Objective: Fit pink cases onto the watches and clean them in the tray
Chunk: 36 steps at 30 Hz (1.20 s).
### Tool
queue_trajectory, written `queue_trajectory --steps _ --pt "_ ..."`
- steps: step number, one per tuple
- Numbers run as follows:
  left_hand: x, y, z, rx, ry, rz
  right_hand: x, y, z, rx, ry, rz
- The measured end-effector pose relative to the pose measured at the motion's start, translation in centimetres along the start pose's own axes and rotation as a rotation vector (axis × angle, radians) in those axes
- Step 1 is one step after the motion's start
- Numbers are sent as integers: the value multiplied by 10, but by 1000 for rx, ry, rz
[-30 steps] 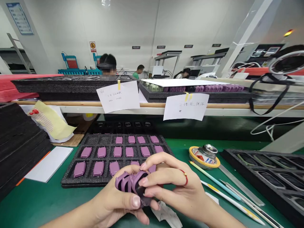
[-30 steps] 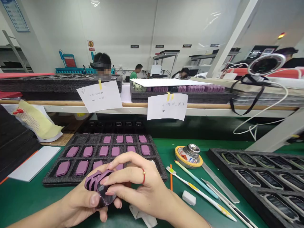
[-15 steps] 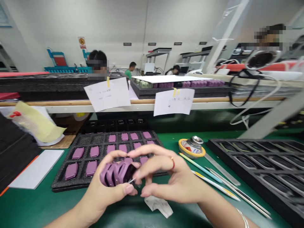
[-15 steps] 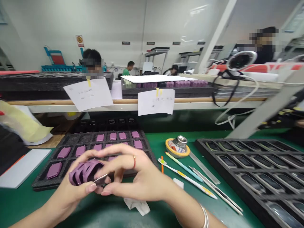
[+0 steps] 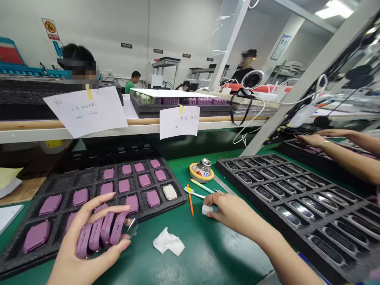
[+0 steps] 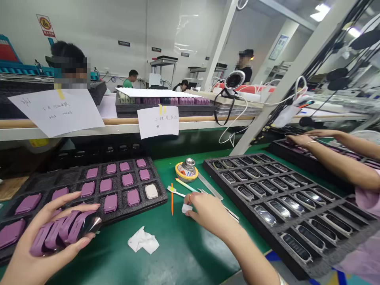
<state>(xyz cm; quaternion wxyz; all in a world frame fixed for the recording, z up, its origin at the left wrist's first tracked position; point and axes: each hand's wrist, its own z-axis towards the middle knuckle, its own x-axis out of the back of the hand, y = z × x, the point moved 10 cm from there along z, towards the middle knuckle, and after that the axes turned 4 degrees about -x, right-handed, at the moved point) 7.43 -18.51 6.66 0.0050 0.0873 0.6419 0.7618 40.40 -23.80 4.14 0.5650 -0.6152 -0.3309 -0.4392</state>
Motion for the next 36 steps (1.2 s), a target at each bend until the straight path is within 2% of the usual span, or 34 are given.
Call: queue_trajectory --steps 3,8,10,12,15,18,21,25,27,28,31,33,36 --pt "1 -1 -2 1 -1 -10 -3 10 7 -9 40 1" --pt "0 -6 -3 -27 -24 24 40 40 55 -120 315 -36" --pt "0 -7 -3 -37 -15 22 53 50 74 -143 372 -77" --pt "-1 -6 -4 -64 -21 -7 60 54 87 -124 393 -101" --pt "-7 -3 -5 -110 -94 -79 63 44 96 -24 400 -84" --pt "-13 -5 -5 -119 -190 -121 67 15 96 99 401 -13" --pt "-14 -7 -4 -118 -252 -118 66 -41 81 222 377 80" --pt "-16 -6 -6 -118 -285 -126 43 -142 29 452 237 216" --pt "-16 -4 -6 -123 -267 -140 39 -192 -12 718 236 356" --pt "-16 -2 -6 -134 -257 -139 37 -206 -27 799 263 383" --pt "-16 2 -3 -173 -239 -98 22 -224 -44 900 284 397" --pt "-15 -2 1 -172 -231 -58 8 -223 -36 893 259 412" --pt "-9 -20 11 -151 -180 22 -11 -214 -17 841 196 487"
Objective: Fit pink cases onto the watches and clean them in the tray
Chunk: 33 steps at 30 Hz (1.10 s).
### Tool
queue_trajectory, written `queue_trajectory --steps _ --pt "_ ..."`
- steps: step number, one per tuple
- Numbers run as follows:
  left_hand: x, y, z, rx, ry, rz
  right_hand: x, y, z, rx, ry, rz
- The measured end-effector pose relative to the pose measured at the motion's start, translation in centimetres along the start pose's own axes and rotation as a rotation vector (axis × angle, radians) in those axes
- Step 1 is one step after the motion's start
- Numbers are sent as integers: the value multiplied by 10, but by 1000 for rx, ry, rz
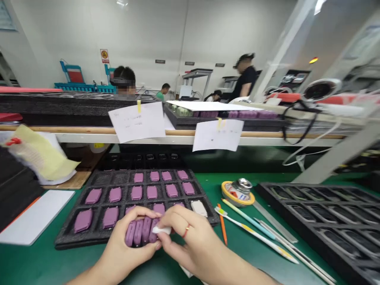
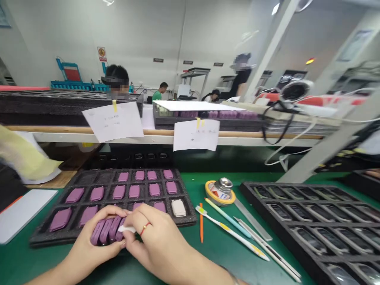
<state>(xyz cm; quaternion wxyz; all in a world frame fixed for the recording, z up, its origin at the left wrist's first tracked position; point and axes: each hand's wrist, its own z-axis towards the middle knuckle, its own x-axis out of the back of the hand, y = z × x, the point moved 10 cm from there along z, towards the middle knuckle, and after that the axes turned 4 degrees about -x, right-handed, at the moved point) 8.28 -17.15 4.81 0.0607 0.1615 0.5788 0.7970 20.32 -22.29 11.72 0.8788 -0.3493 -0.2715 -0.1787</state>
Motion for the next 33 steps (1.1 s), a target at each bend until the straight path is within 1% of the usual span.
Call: queue_trajectory --steps 2,3,4,7,11,13,16,18,22,26,30,33 --pt "2 -15 4 6 19 68 -5 13 -1 -13 16 -5" --pt "-1 -23 6 9 -8 92 -7 17 -2 -9 30 -21" --pt "3 -28 7 -10 41 99 -8 21 -3 0 40 -38" --pt "7 -36 8 -44 113 91 -13 28 -5 27 51 -61" --pt "8 -34 6 6 140 97 -15 34 -5 -2 67 -32" --pt "6 -28 6 28 112 102 -15 35 -7 -23 65 3" --pt "-1 -20 9 44 32 83 -17 33 -8 -8 42 55" --pt "-1 -18 9 64 24 90 -17 33 -9 -1 40 69" --pt "-1 -18 9 100 24 76 -15 34 -8 -24 56 53" --pt "-6 -20 8 90 -13 8 -16 30 -9 12 39 34" --pt "-8 -25 5 116 -29 33 -11 38 -6 -19 64 2" --pt "-11 -26 4 124 -48 -1 -8 37 -6 -29 66 -5"
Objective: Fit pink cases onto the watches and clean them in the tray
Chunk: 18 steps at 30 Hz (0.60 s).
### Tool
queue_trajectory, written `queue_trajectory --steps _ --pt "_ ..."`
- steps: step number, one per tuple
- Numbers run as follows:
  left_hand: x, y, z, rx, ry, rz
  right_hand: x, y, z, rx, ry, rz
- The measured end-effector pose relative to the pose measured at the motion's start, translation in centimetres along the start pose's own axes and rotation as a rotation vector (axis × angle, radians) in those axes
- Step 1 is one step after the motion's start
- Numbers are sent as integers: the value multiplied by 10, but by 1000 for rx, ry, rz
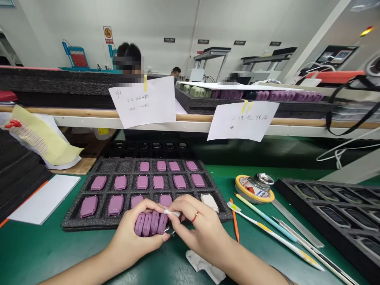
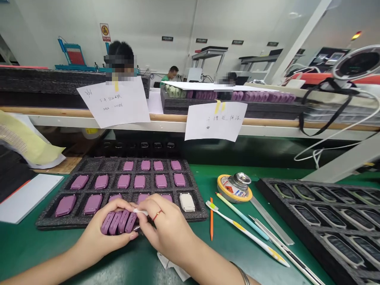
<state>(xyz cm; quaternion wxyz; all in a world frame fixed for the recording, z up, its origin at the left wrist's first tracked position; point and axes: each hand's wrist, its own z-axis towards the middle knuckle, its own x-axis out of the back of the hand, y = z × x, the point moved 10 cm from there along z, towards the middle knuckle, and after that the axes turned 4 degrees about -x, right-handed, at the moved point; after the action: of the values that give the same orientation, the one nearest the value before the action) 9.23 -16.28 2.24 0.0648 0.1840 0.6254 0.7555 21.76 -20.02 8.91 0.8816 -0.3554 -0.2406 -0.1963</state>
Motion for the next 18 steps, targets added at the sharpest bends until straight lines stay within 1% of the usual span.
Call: queue_trajectory --steps 2,6,10,14,18 --pt "-1 1 1 2 4 -34 0 -5 -1 10 -8 14" --pt "0 3 4 6 20 -67 -7 -13 -4 36 -56 18" --pt "1 0 4 26 16 -52 -6 -10 -5 35 -17 -20" --pt "0 2 3 14 7 -54 -10 -9 -5 38 -67 -43" --pt "2 1 5 37 29 18 -9 -10 -4 13 -66 -67"
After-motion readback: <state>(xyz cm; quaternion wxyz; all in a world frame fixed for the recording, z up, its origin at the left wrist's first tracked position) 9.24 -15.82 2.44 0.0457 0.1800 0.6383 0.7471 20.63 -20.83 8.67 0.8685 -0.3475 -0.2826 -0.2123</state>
